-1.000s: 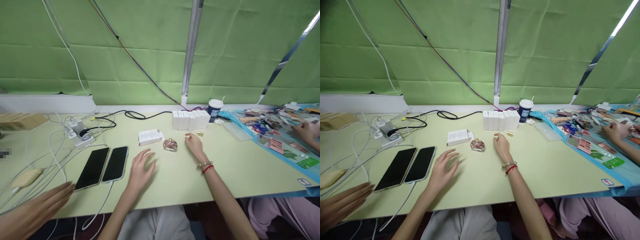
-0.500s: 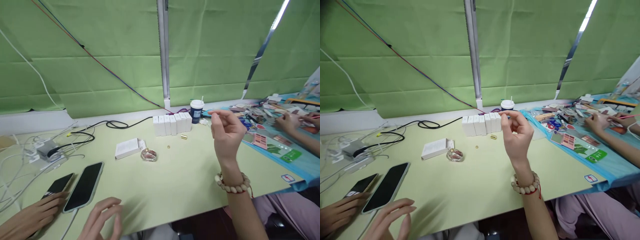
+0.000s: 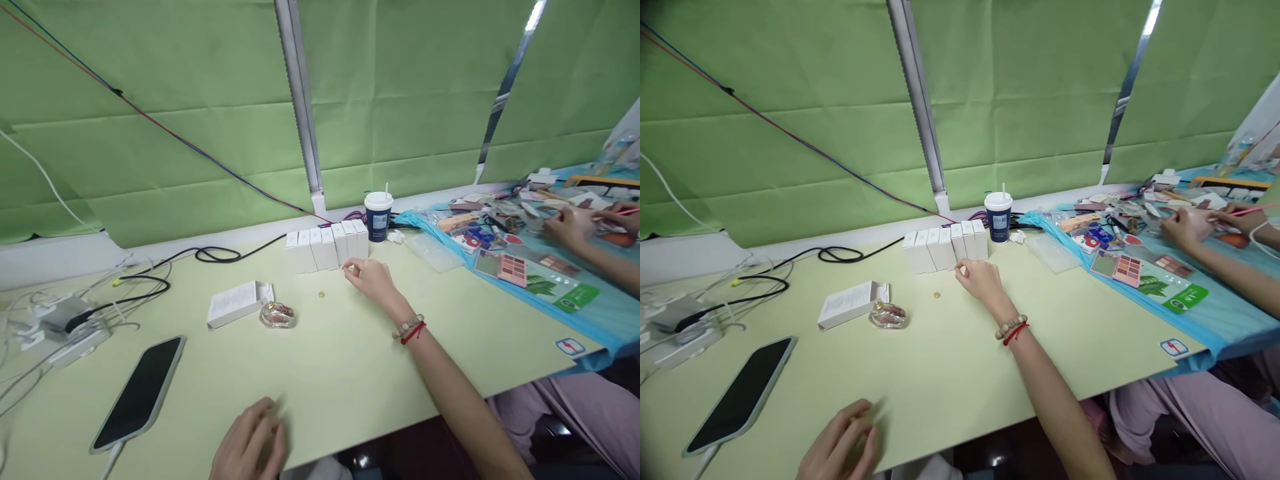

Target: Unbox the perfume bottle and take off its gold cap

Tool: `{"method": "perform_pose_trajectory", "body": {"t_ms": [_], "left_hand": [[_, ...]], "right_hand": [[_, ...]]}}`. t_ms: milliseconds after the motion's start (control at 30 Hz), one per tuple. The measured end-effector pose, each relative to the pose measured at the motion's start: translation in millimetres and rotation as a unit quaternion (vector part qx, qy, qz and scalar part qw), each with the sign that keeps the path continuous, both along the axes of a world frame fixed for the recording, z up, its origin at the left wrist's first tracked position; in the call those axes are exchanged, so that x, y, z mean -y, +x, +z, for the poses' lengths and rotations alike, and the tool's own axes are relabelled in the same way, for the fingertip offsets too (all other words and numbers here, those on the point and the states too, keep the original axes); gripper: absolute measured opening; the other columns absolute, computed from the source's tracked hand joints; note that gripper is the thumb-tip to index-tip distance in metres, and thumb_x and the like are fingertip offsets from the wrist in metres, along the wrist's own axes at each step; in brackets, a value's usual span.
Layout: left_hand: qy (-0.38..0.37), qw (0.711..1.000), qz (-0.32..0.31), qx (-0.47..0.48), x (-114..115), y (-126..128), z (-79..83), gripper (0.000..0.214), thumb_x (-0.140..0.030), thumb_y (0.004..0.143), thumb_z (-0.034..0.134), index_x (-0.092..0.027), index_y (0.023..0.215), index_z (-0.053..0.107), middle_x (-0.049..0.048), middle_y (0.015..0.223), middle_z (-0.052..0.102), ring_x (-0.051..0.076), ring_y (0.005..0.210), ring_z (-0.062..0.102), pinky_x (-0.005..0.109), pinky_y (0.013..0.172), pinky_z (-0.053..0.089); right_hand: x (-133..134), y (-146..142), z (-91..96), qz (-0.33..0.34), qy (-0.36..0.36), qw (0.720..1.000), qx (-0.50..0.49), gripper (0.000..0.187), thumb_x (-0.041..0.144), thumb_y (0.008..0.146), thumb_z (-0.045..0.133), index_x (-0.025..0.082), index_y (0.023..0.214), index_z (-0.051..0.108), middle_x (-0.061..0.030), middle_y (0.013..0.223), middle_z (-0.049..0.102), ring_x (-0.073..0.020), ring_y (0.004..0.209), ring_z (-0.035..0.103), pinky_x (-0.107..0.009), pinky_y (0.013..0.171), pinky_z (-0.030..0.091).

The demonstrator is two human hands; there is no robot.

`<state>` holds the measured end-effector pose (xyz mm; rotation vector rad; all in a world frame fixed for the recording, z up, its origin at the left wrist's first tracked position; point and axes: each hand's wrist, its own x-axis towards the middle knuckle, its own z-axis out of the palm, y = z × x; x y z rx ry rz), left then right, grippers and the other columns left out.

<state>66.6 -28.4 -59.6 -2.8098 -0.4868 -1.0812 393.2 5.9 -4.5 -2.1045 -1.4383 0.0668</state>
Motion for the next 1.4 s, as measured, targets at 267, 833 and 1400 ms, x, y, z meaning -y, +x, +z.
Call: {"method": "perform_pose_trajectory", "body": {"t_ms": [267,833,1400], "left_hand": [[-0.028,0.999,0.003,0.043,-6,-7,8.7,0.015,0.0,0.081,0.048,-0.009,0.092,0.05,0.0139,0.096,0.05,0.013,0.094,0.048,0.027,0.074,0.04],[-0.41,0.877,0.247,-0.035,-113,26,0.1,0.075,-0.063,0.067,0.058,-0.023,0.118,0.02,-0.0023,0.093,0.051,0.01,0.062,0.046,0.026,0.057,0.042],[-0.398,0.886,0.225,-0.08,-131,77,3.0,0.058,-0.067,0.076,0.048,-0.025,0.112,0.034,-0.0066,0.081,0.054,0.01,0.073,0.052,0.023,0.064,0.034]], "right_hand": [[10,18,-10.2,-0.033,0.029,0.999,-0.009,0.03,0.026,0.088,0.035,0.029,0.107,0.058,0.0069,0.093,0.06,-0.0111,0.084,0.053,-0.026,0.068,0.028],[-22,-39,-33.4,0.096,0.073,0.991,-0.06,0.038,0.035,0.075,0.054,0.031,0.113,0.056,0.0122,0.117,0.052,-0.0101,0.105,0.051,-0.025,0.084,0.037],[-28,-51,-54.1,0.083,-0.053,0.995,-0.024,0.022,0.039,0.087,0.047,0.024,0.092,0.063,0.0059,0.096,0.057,-0.0078,0.083,0.05,-0.024,0.063,0.024]]}}
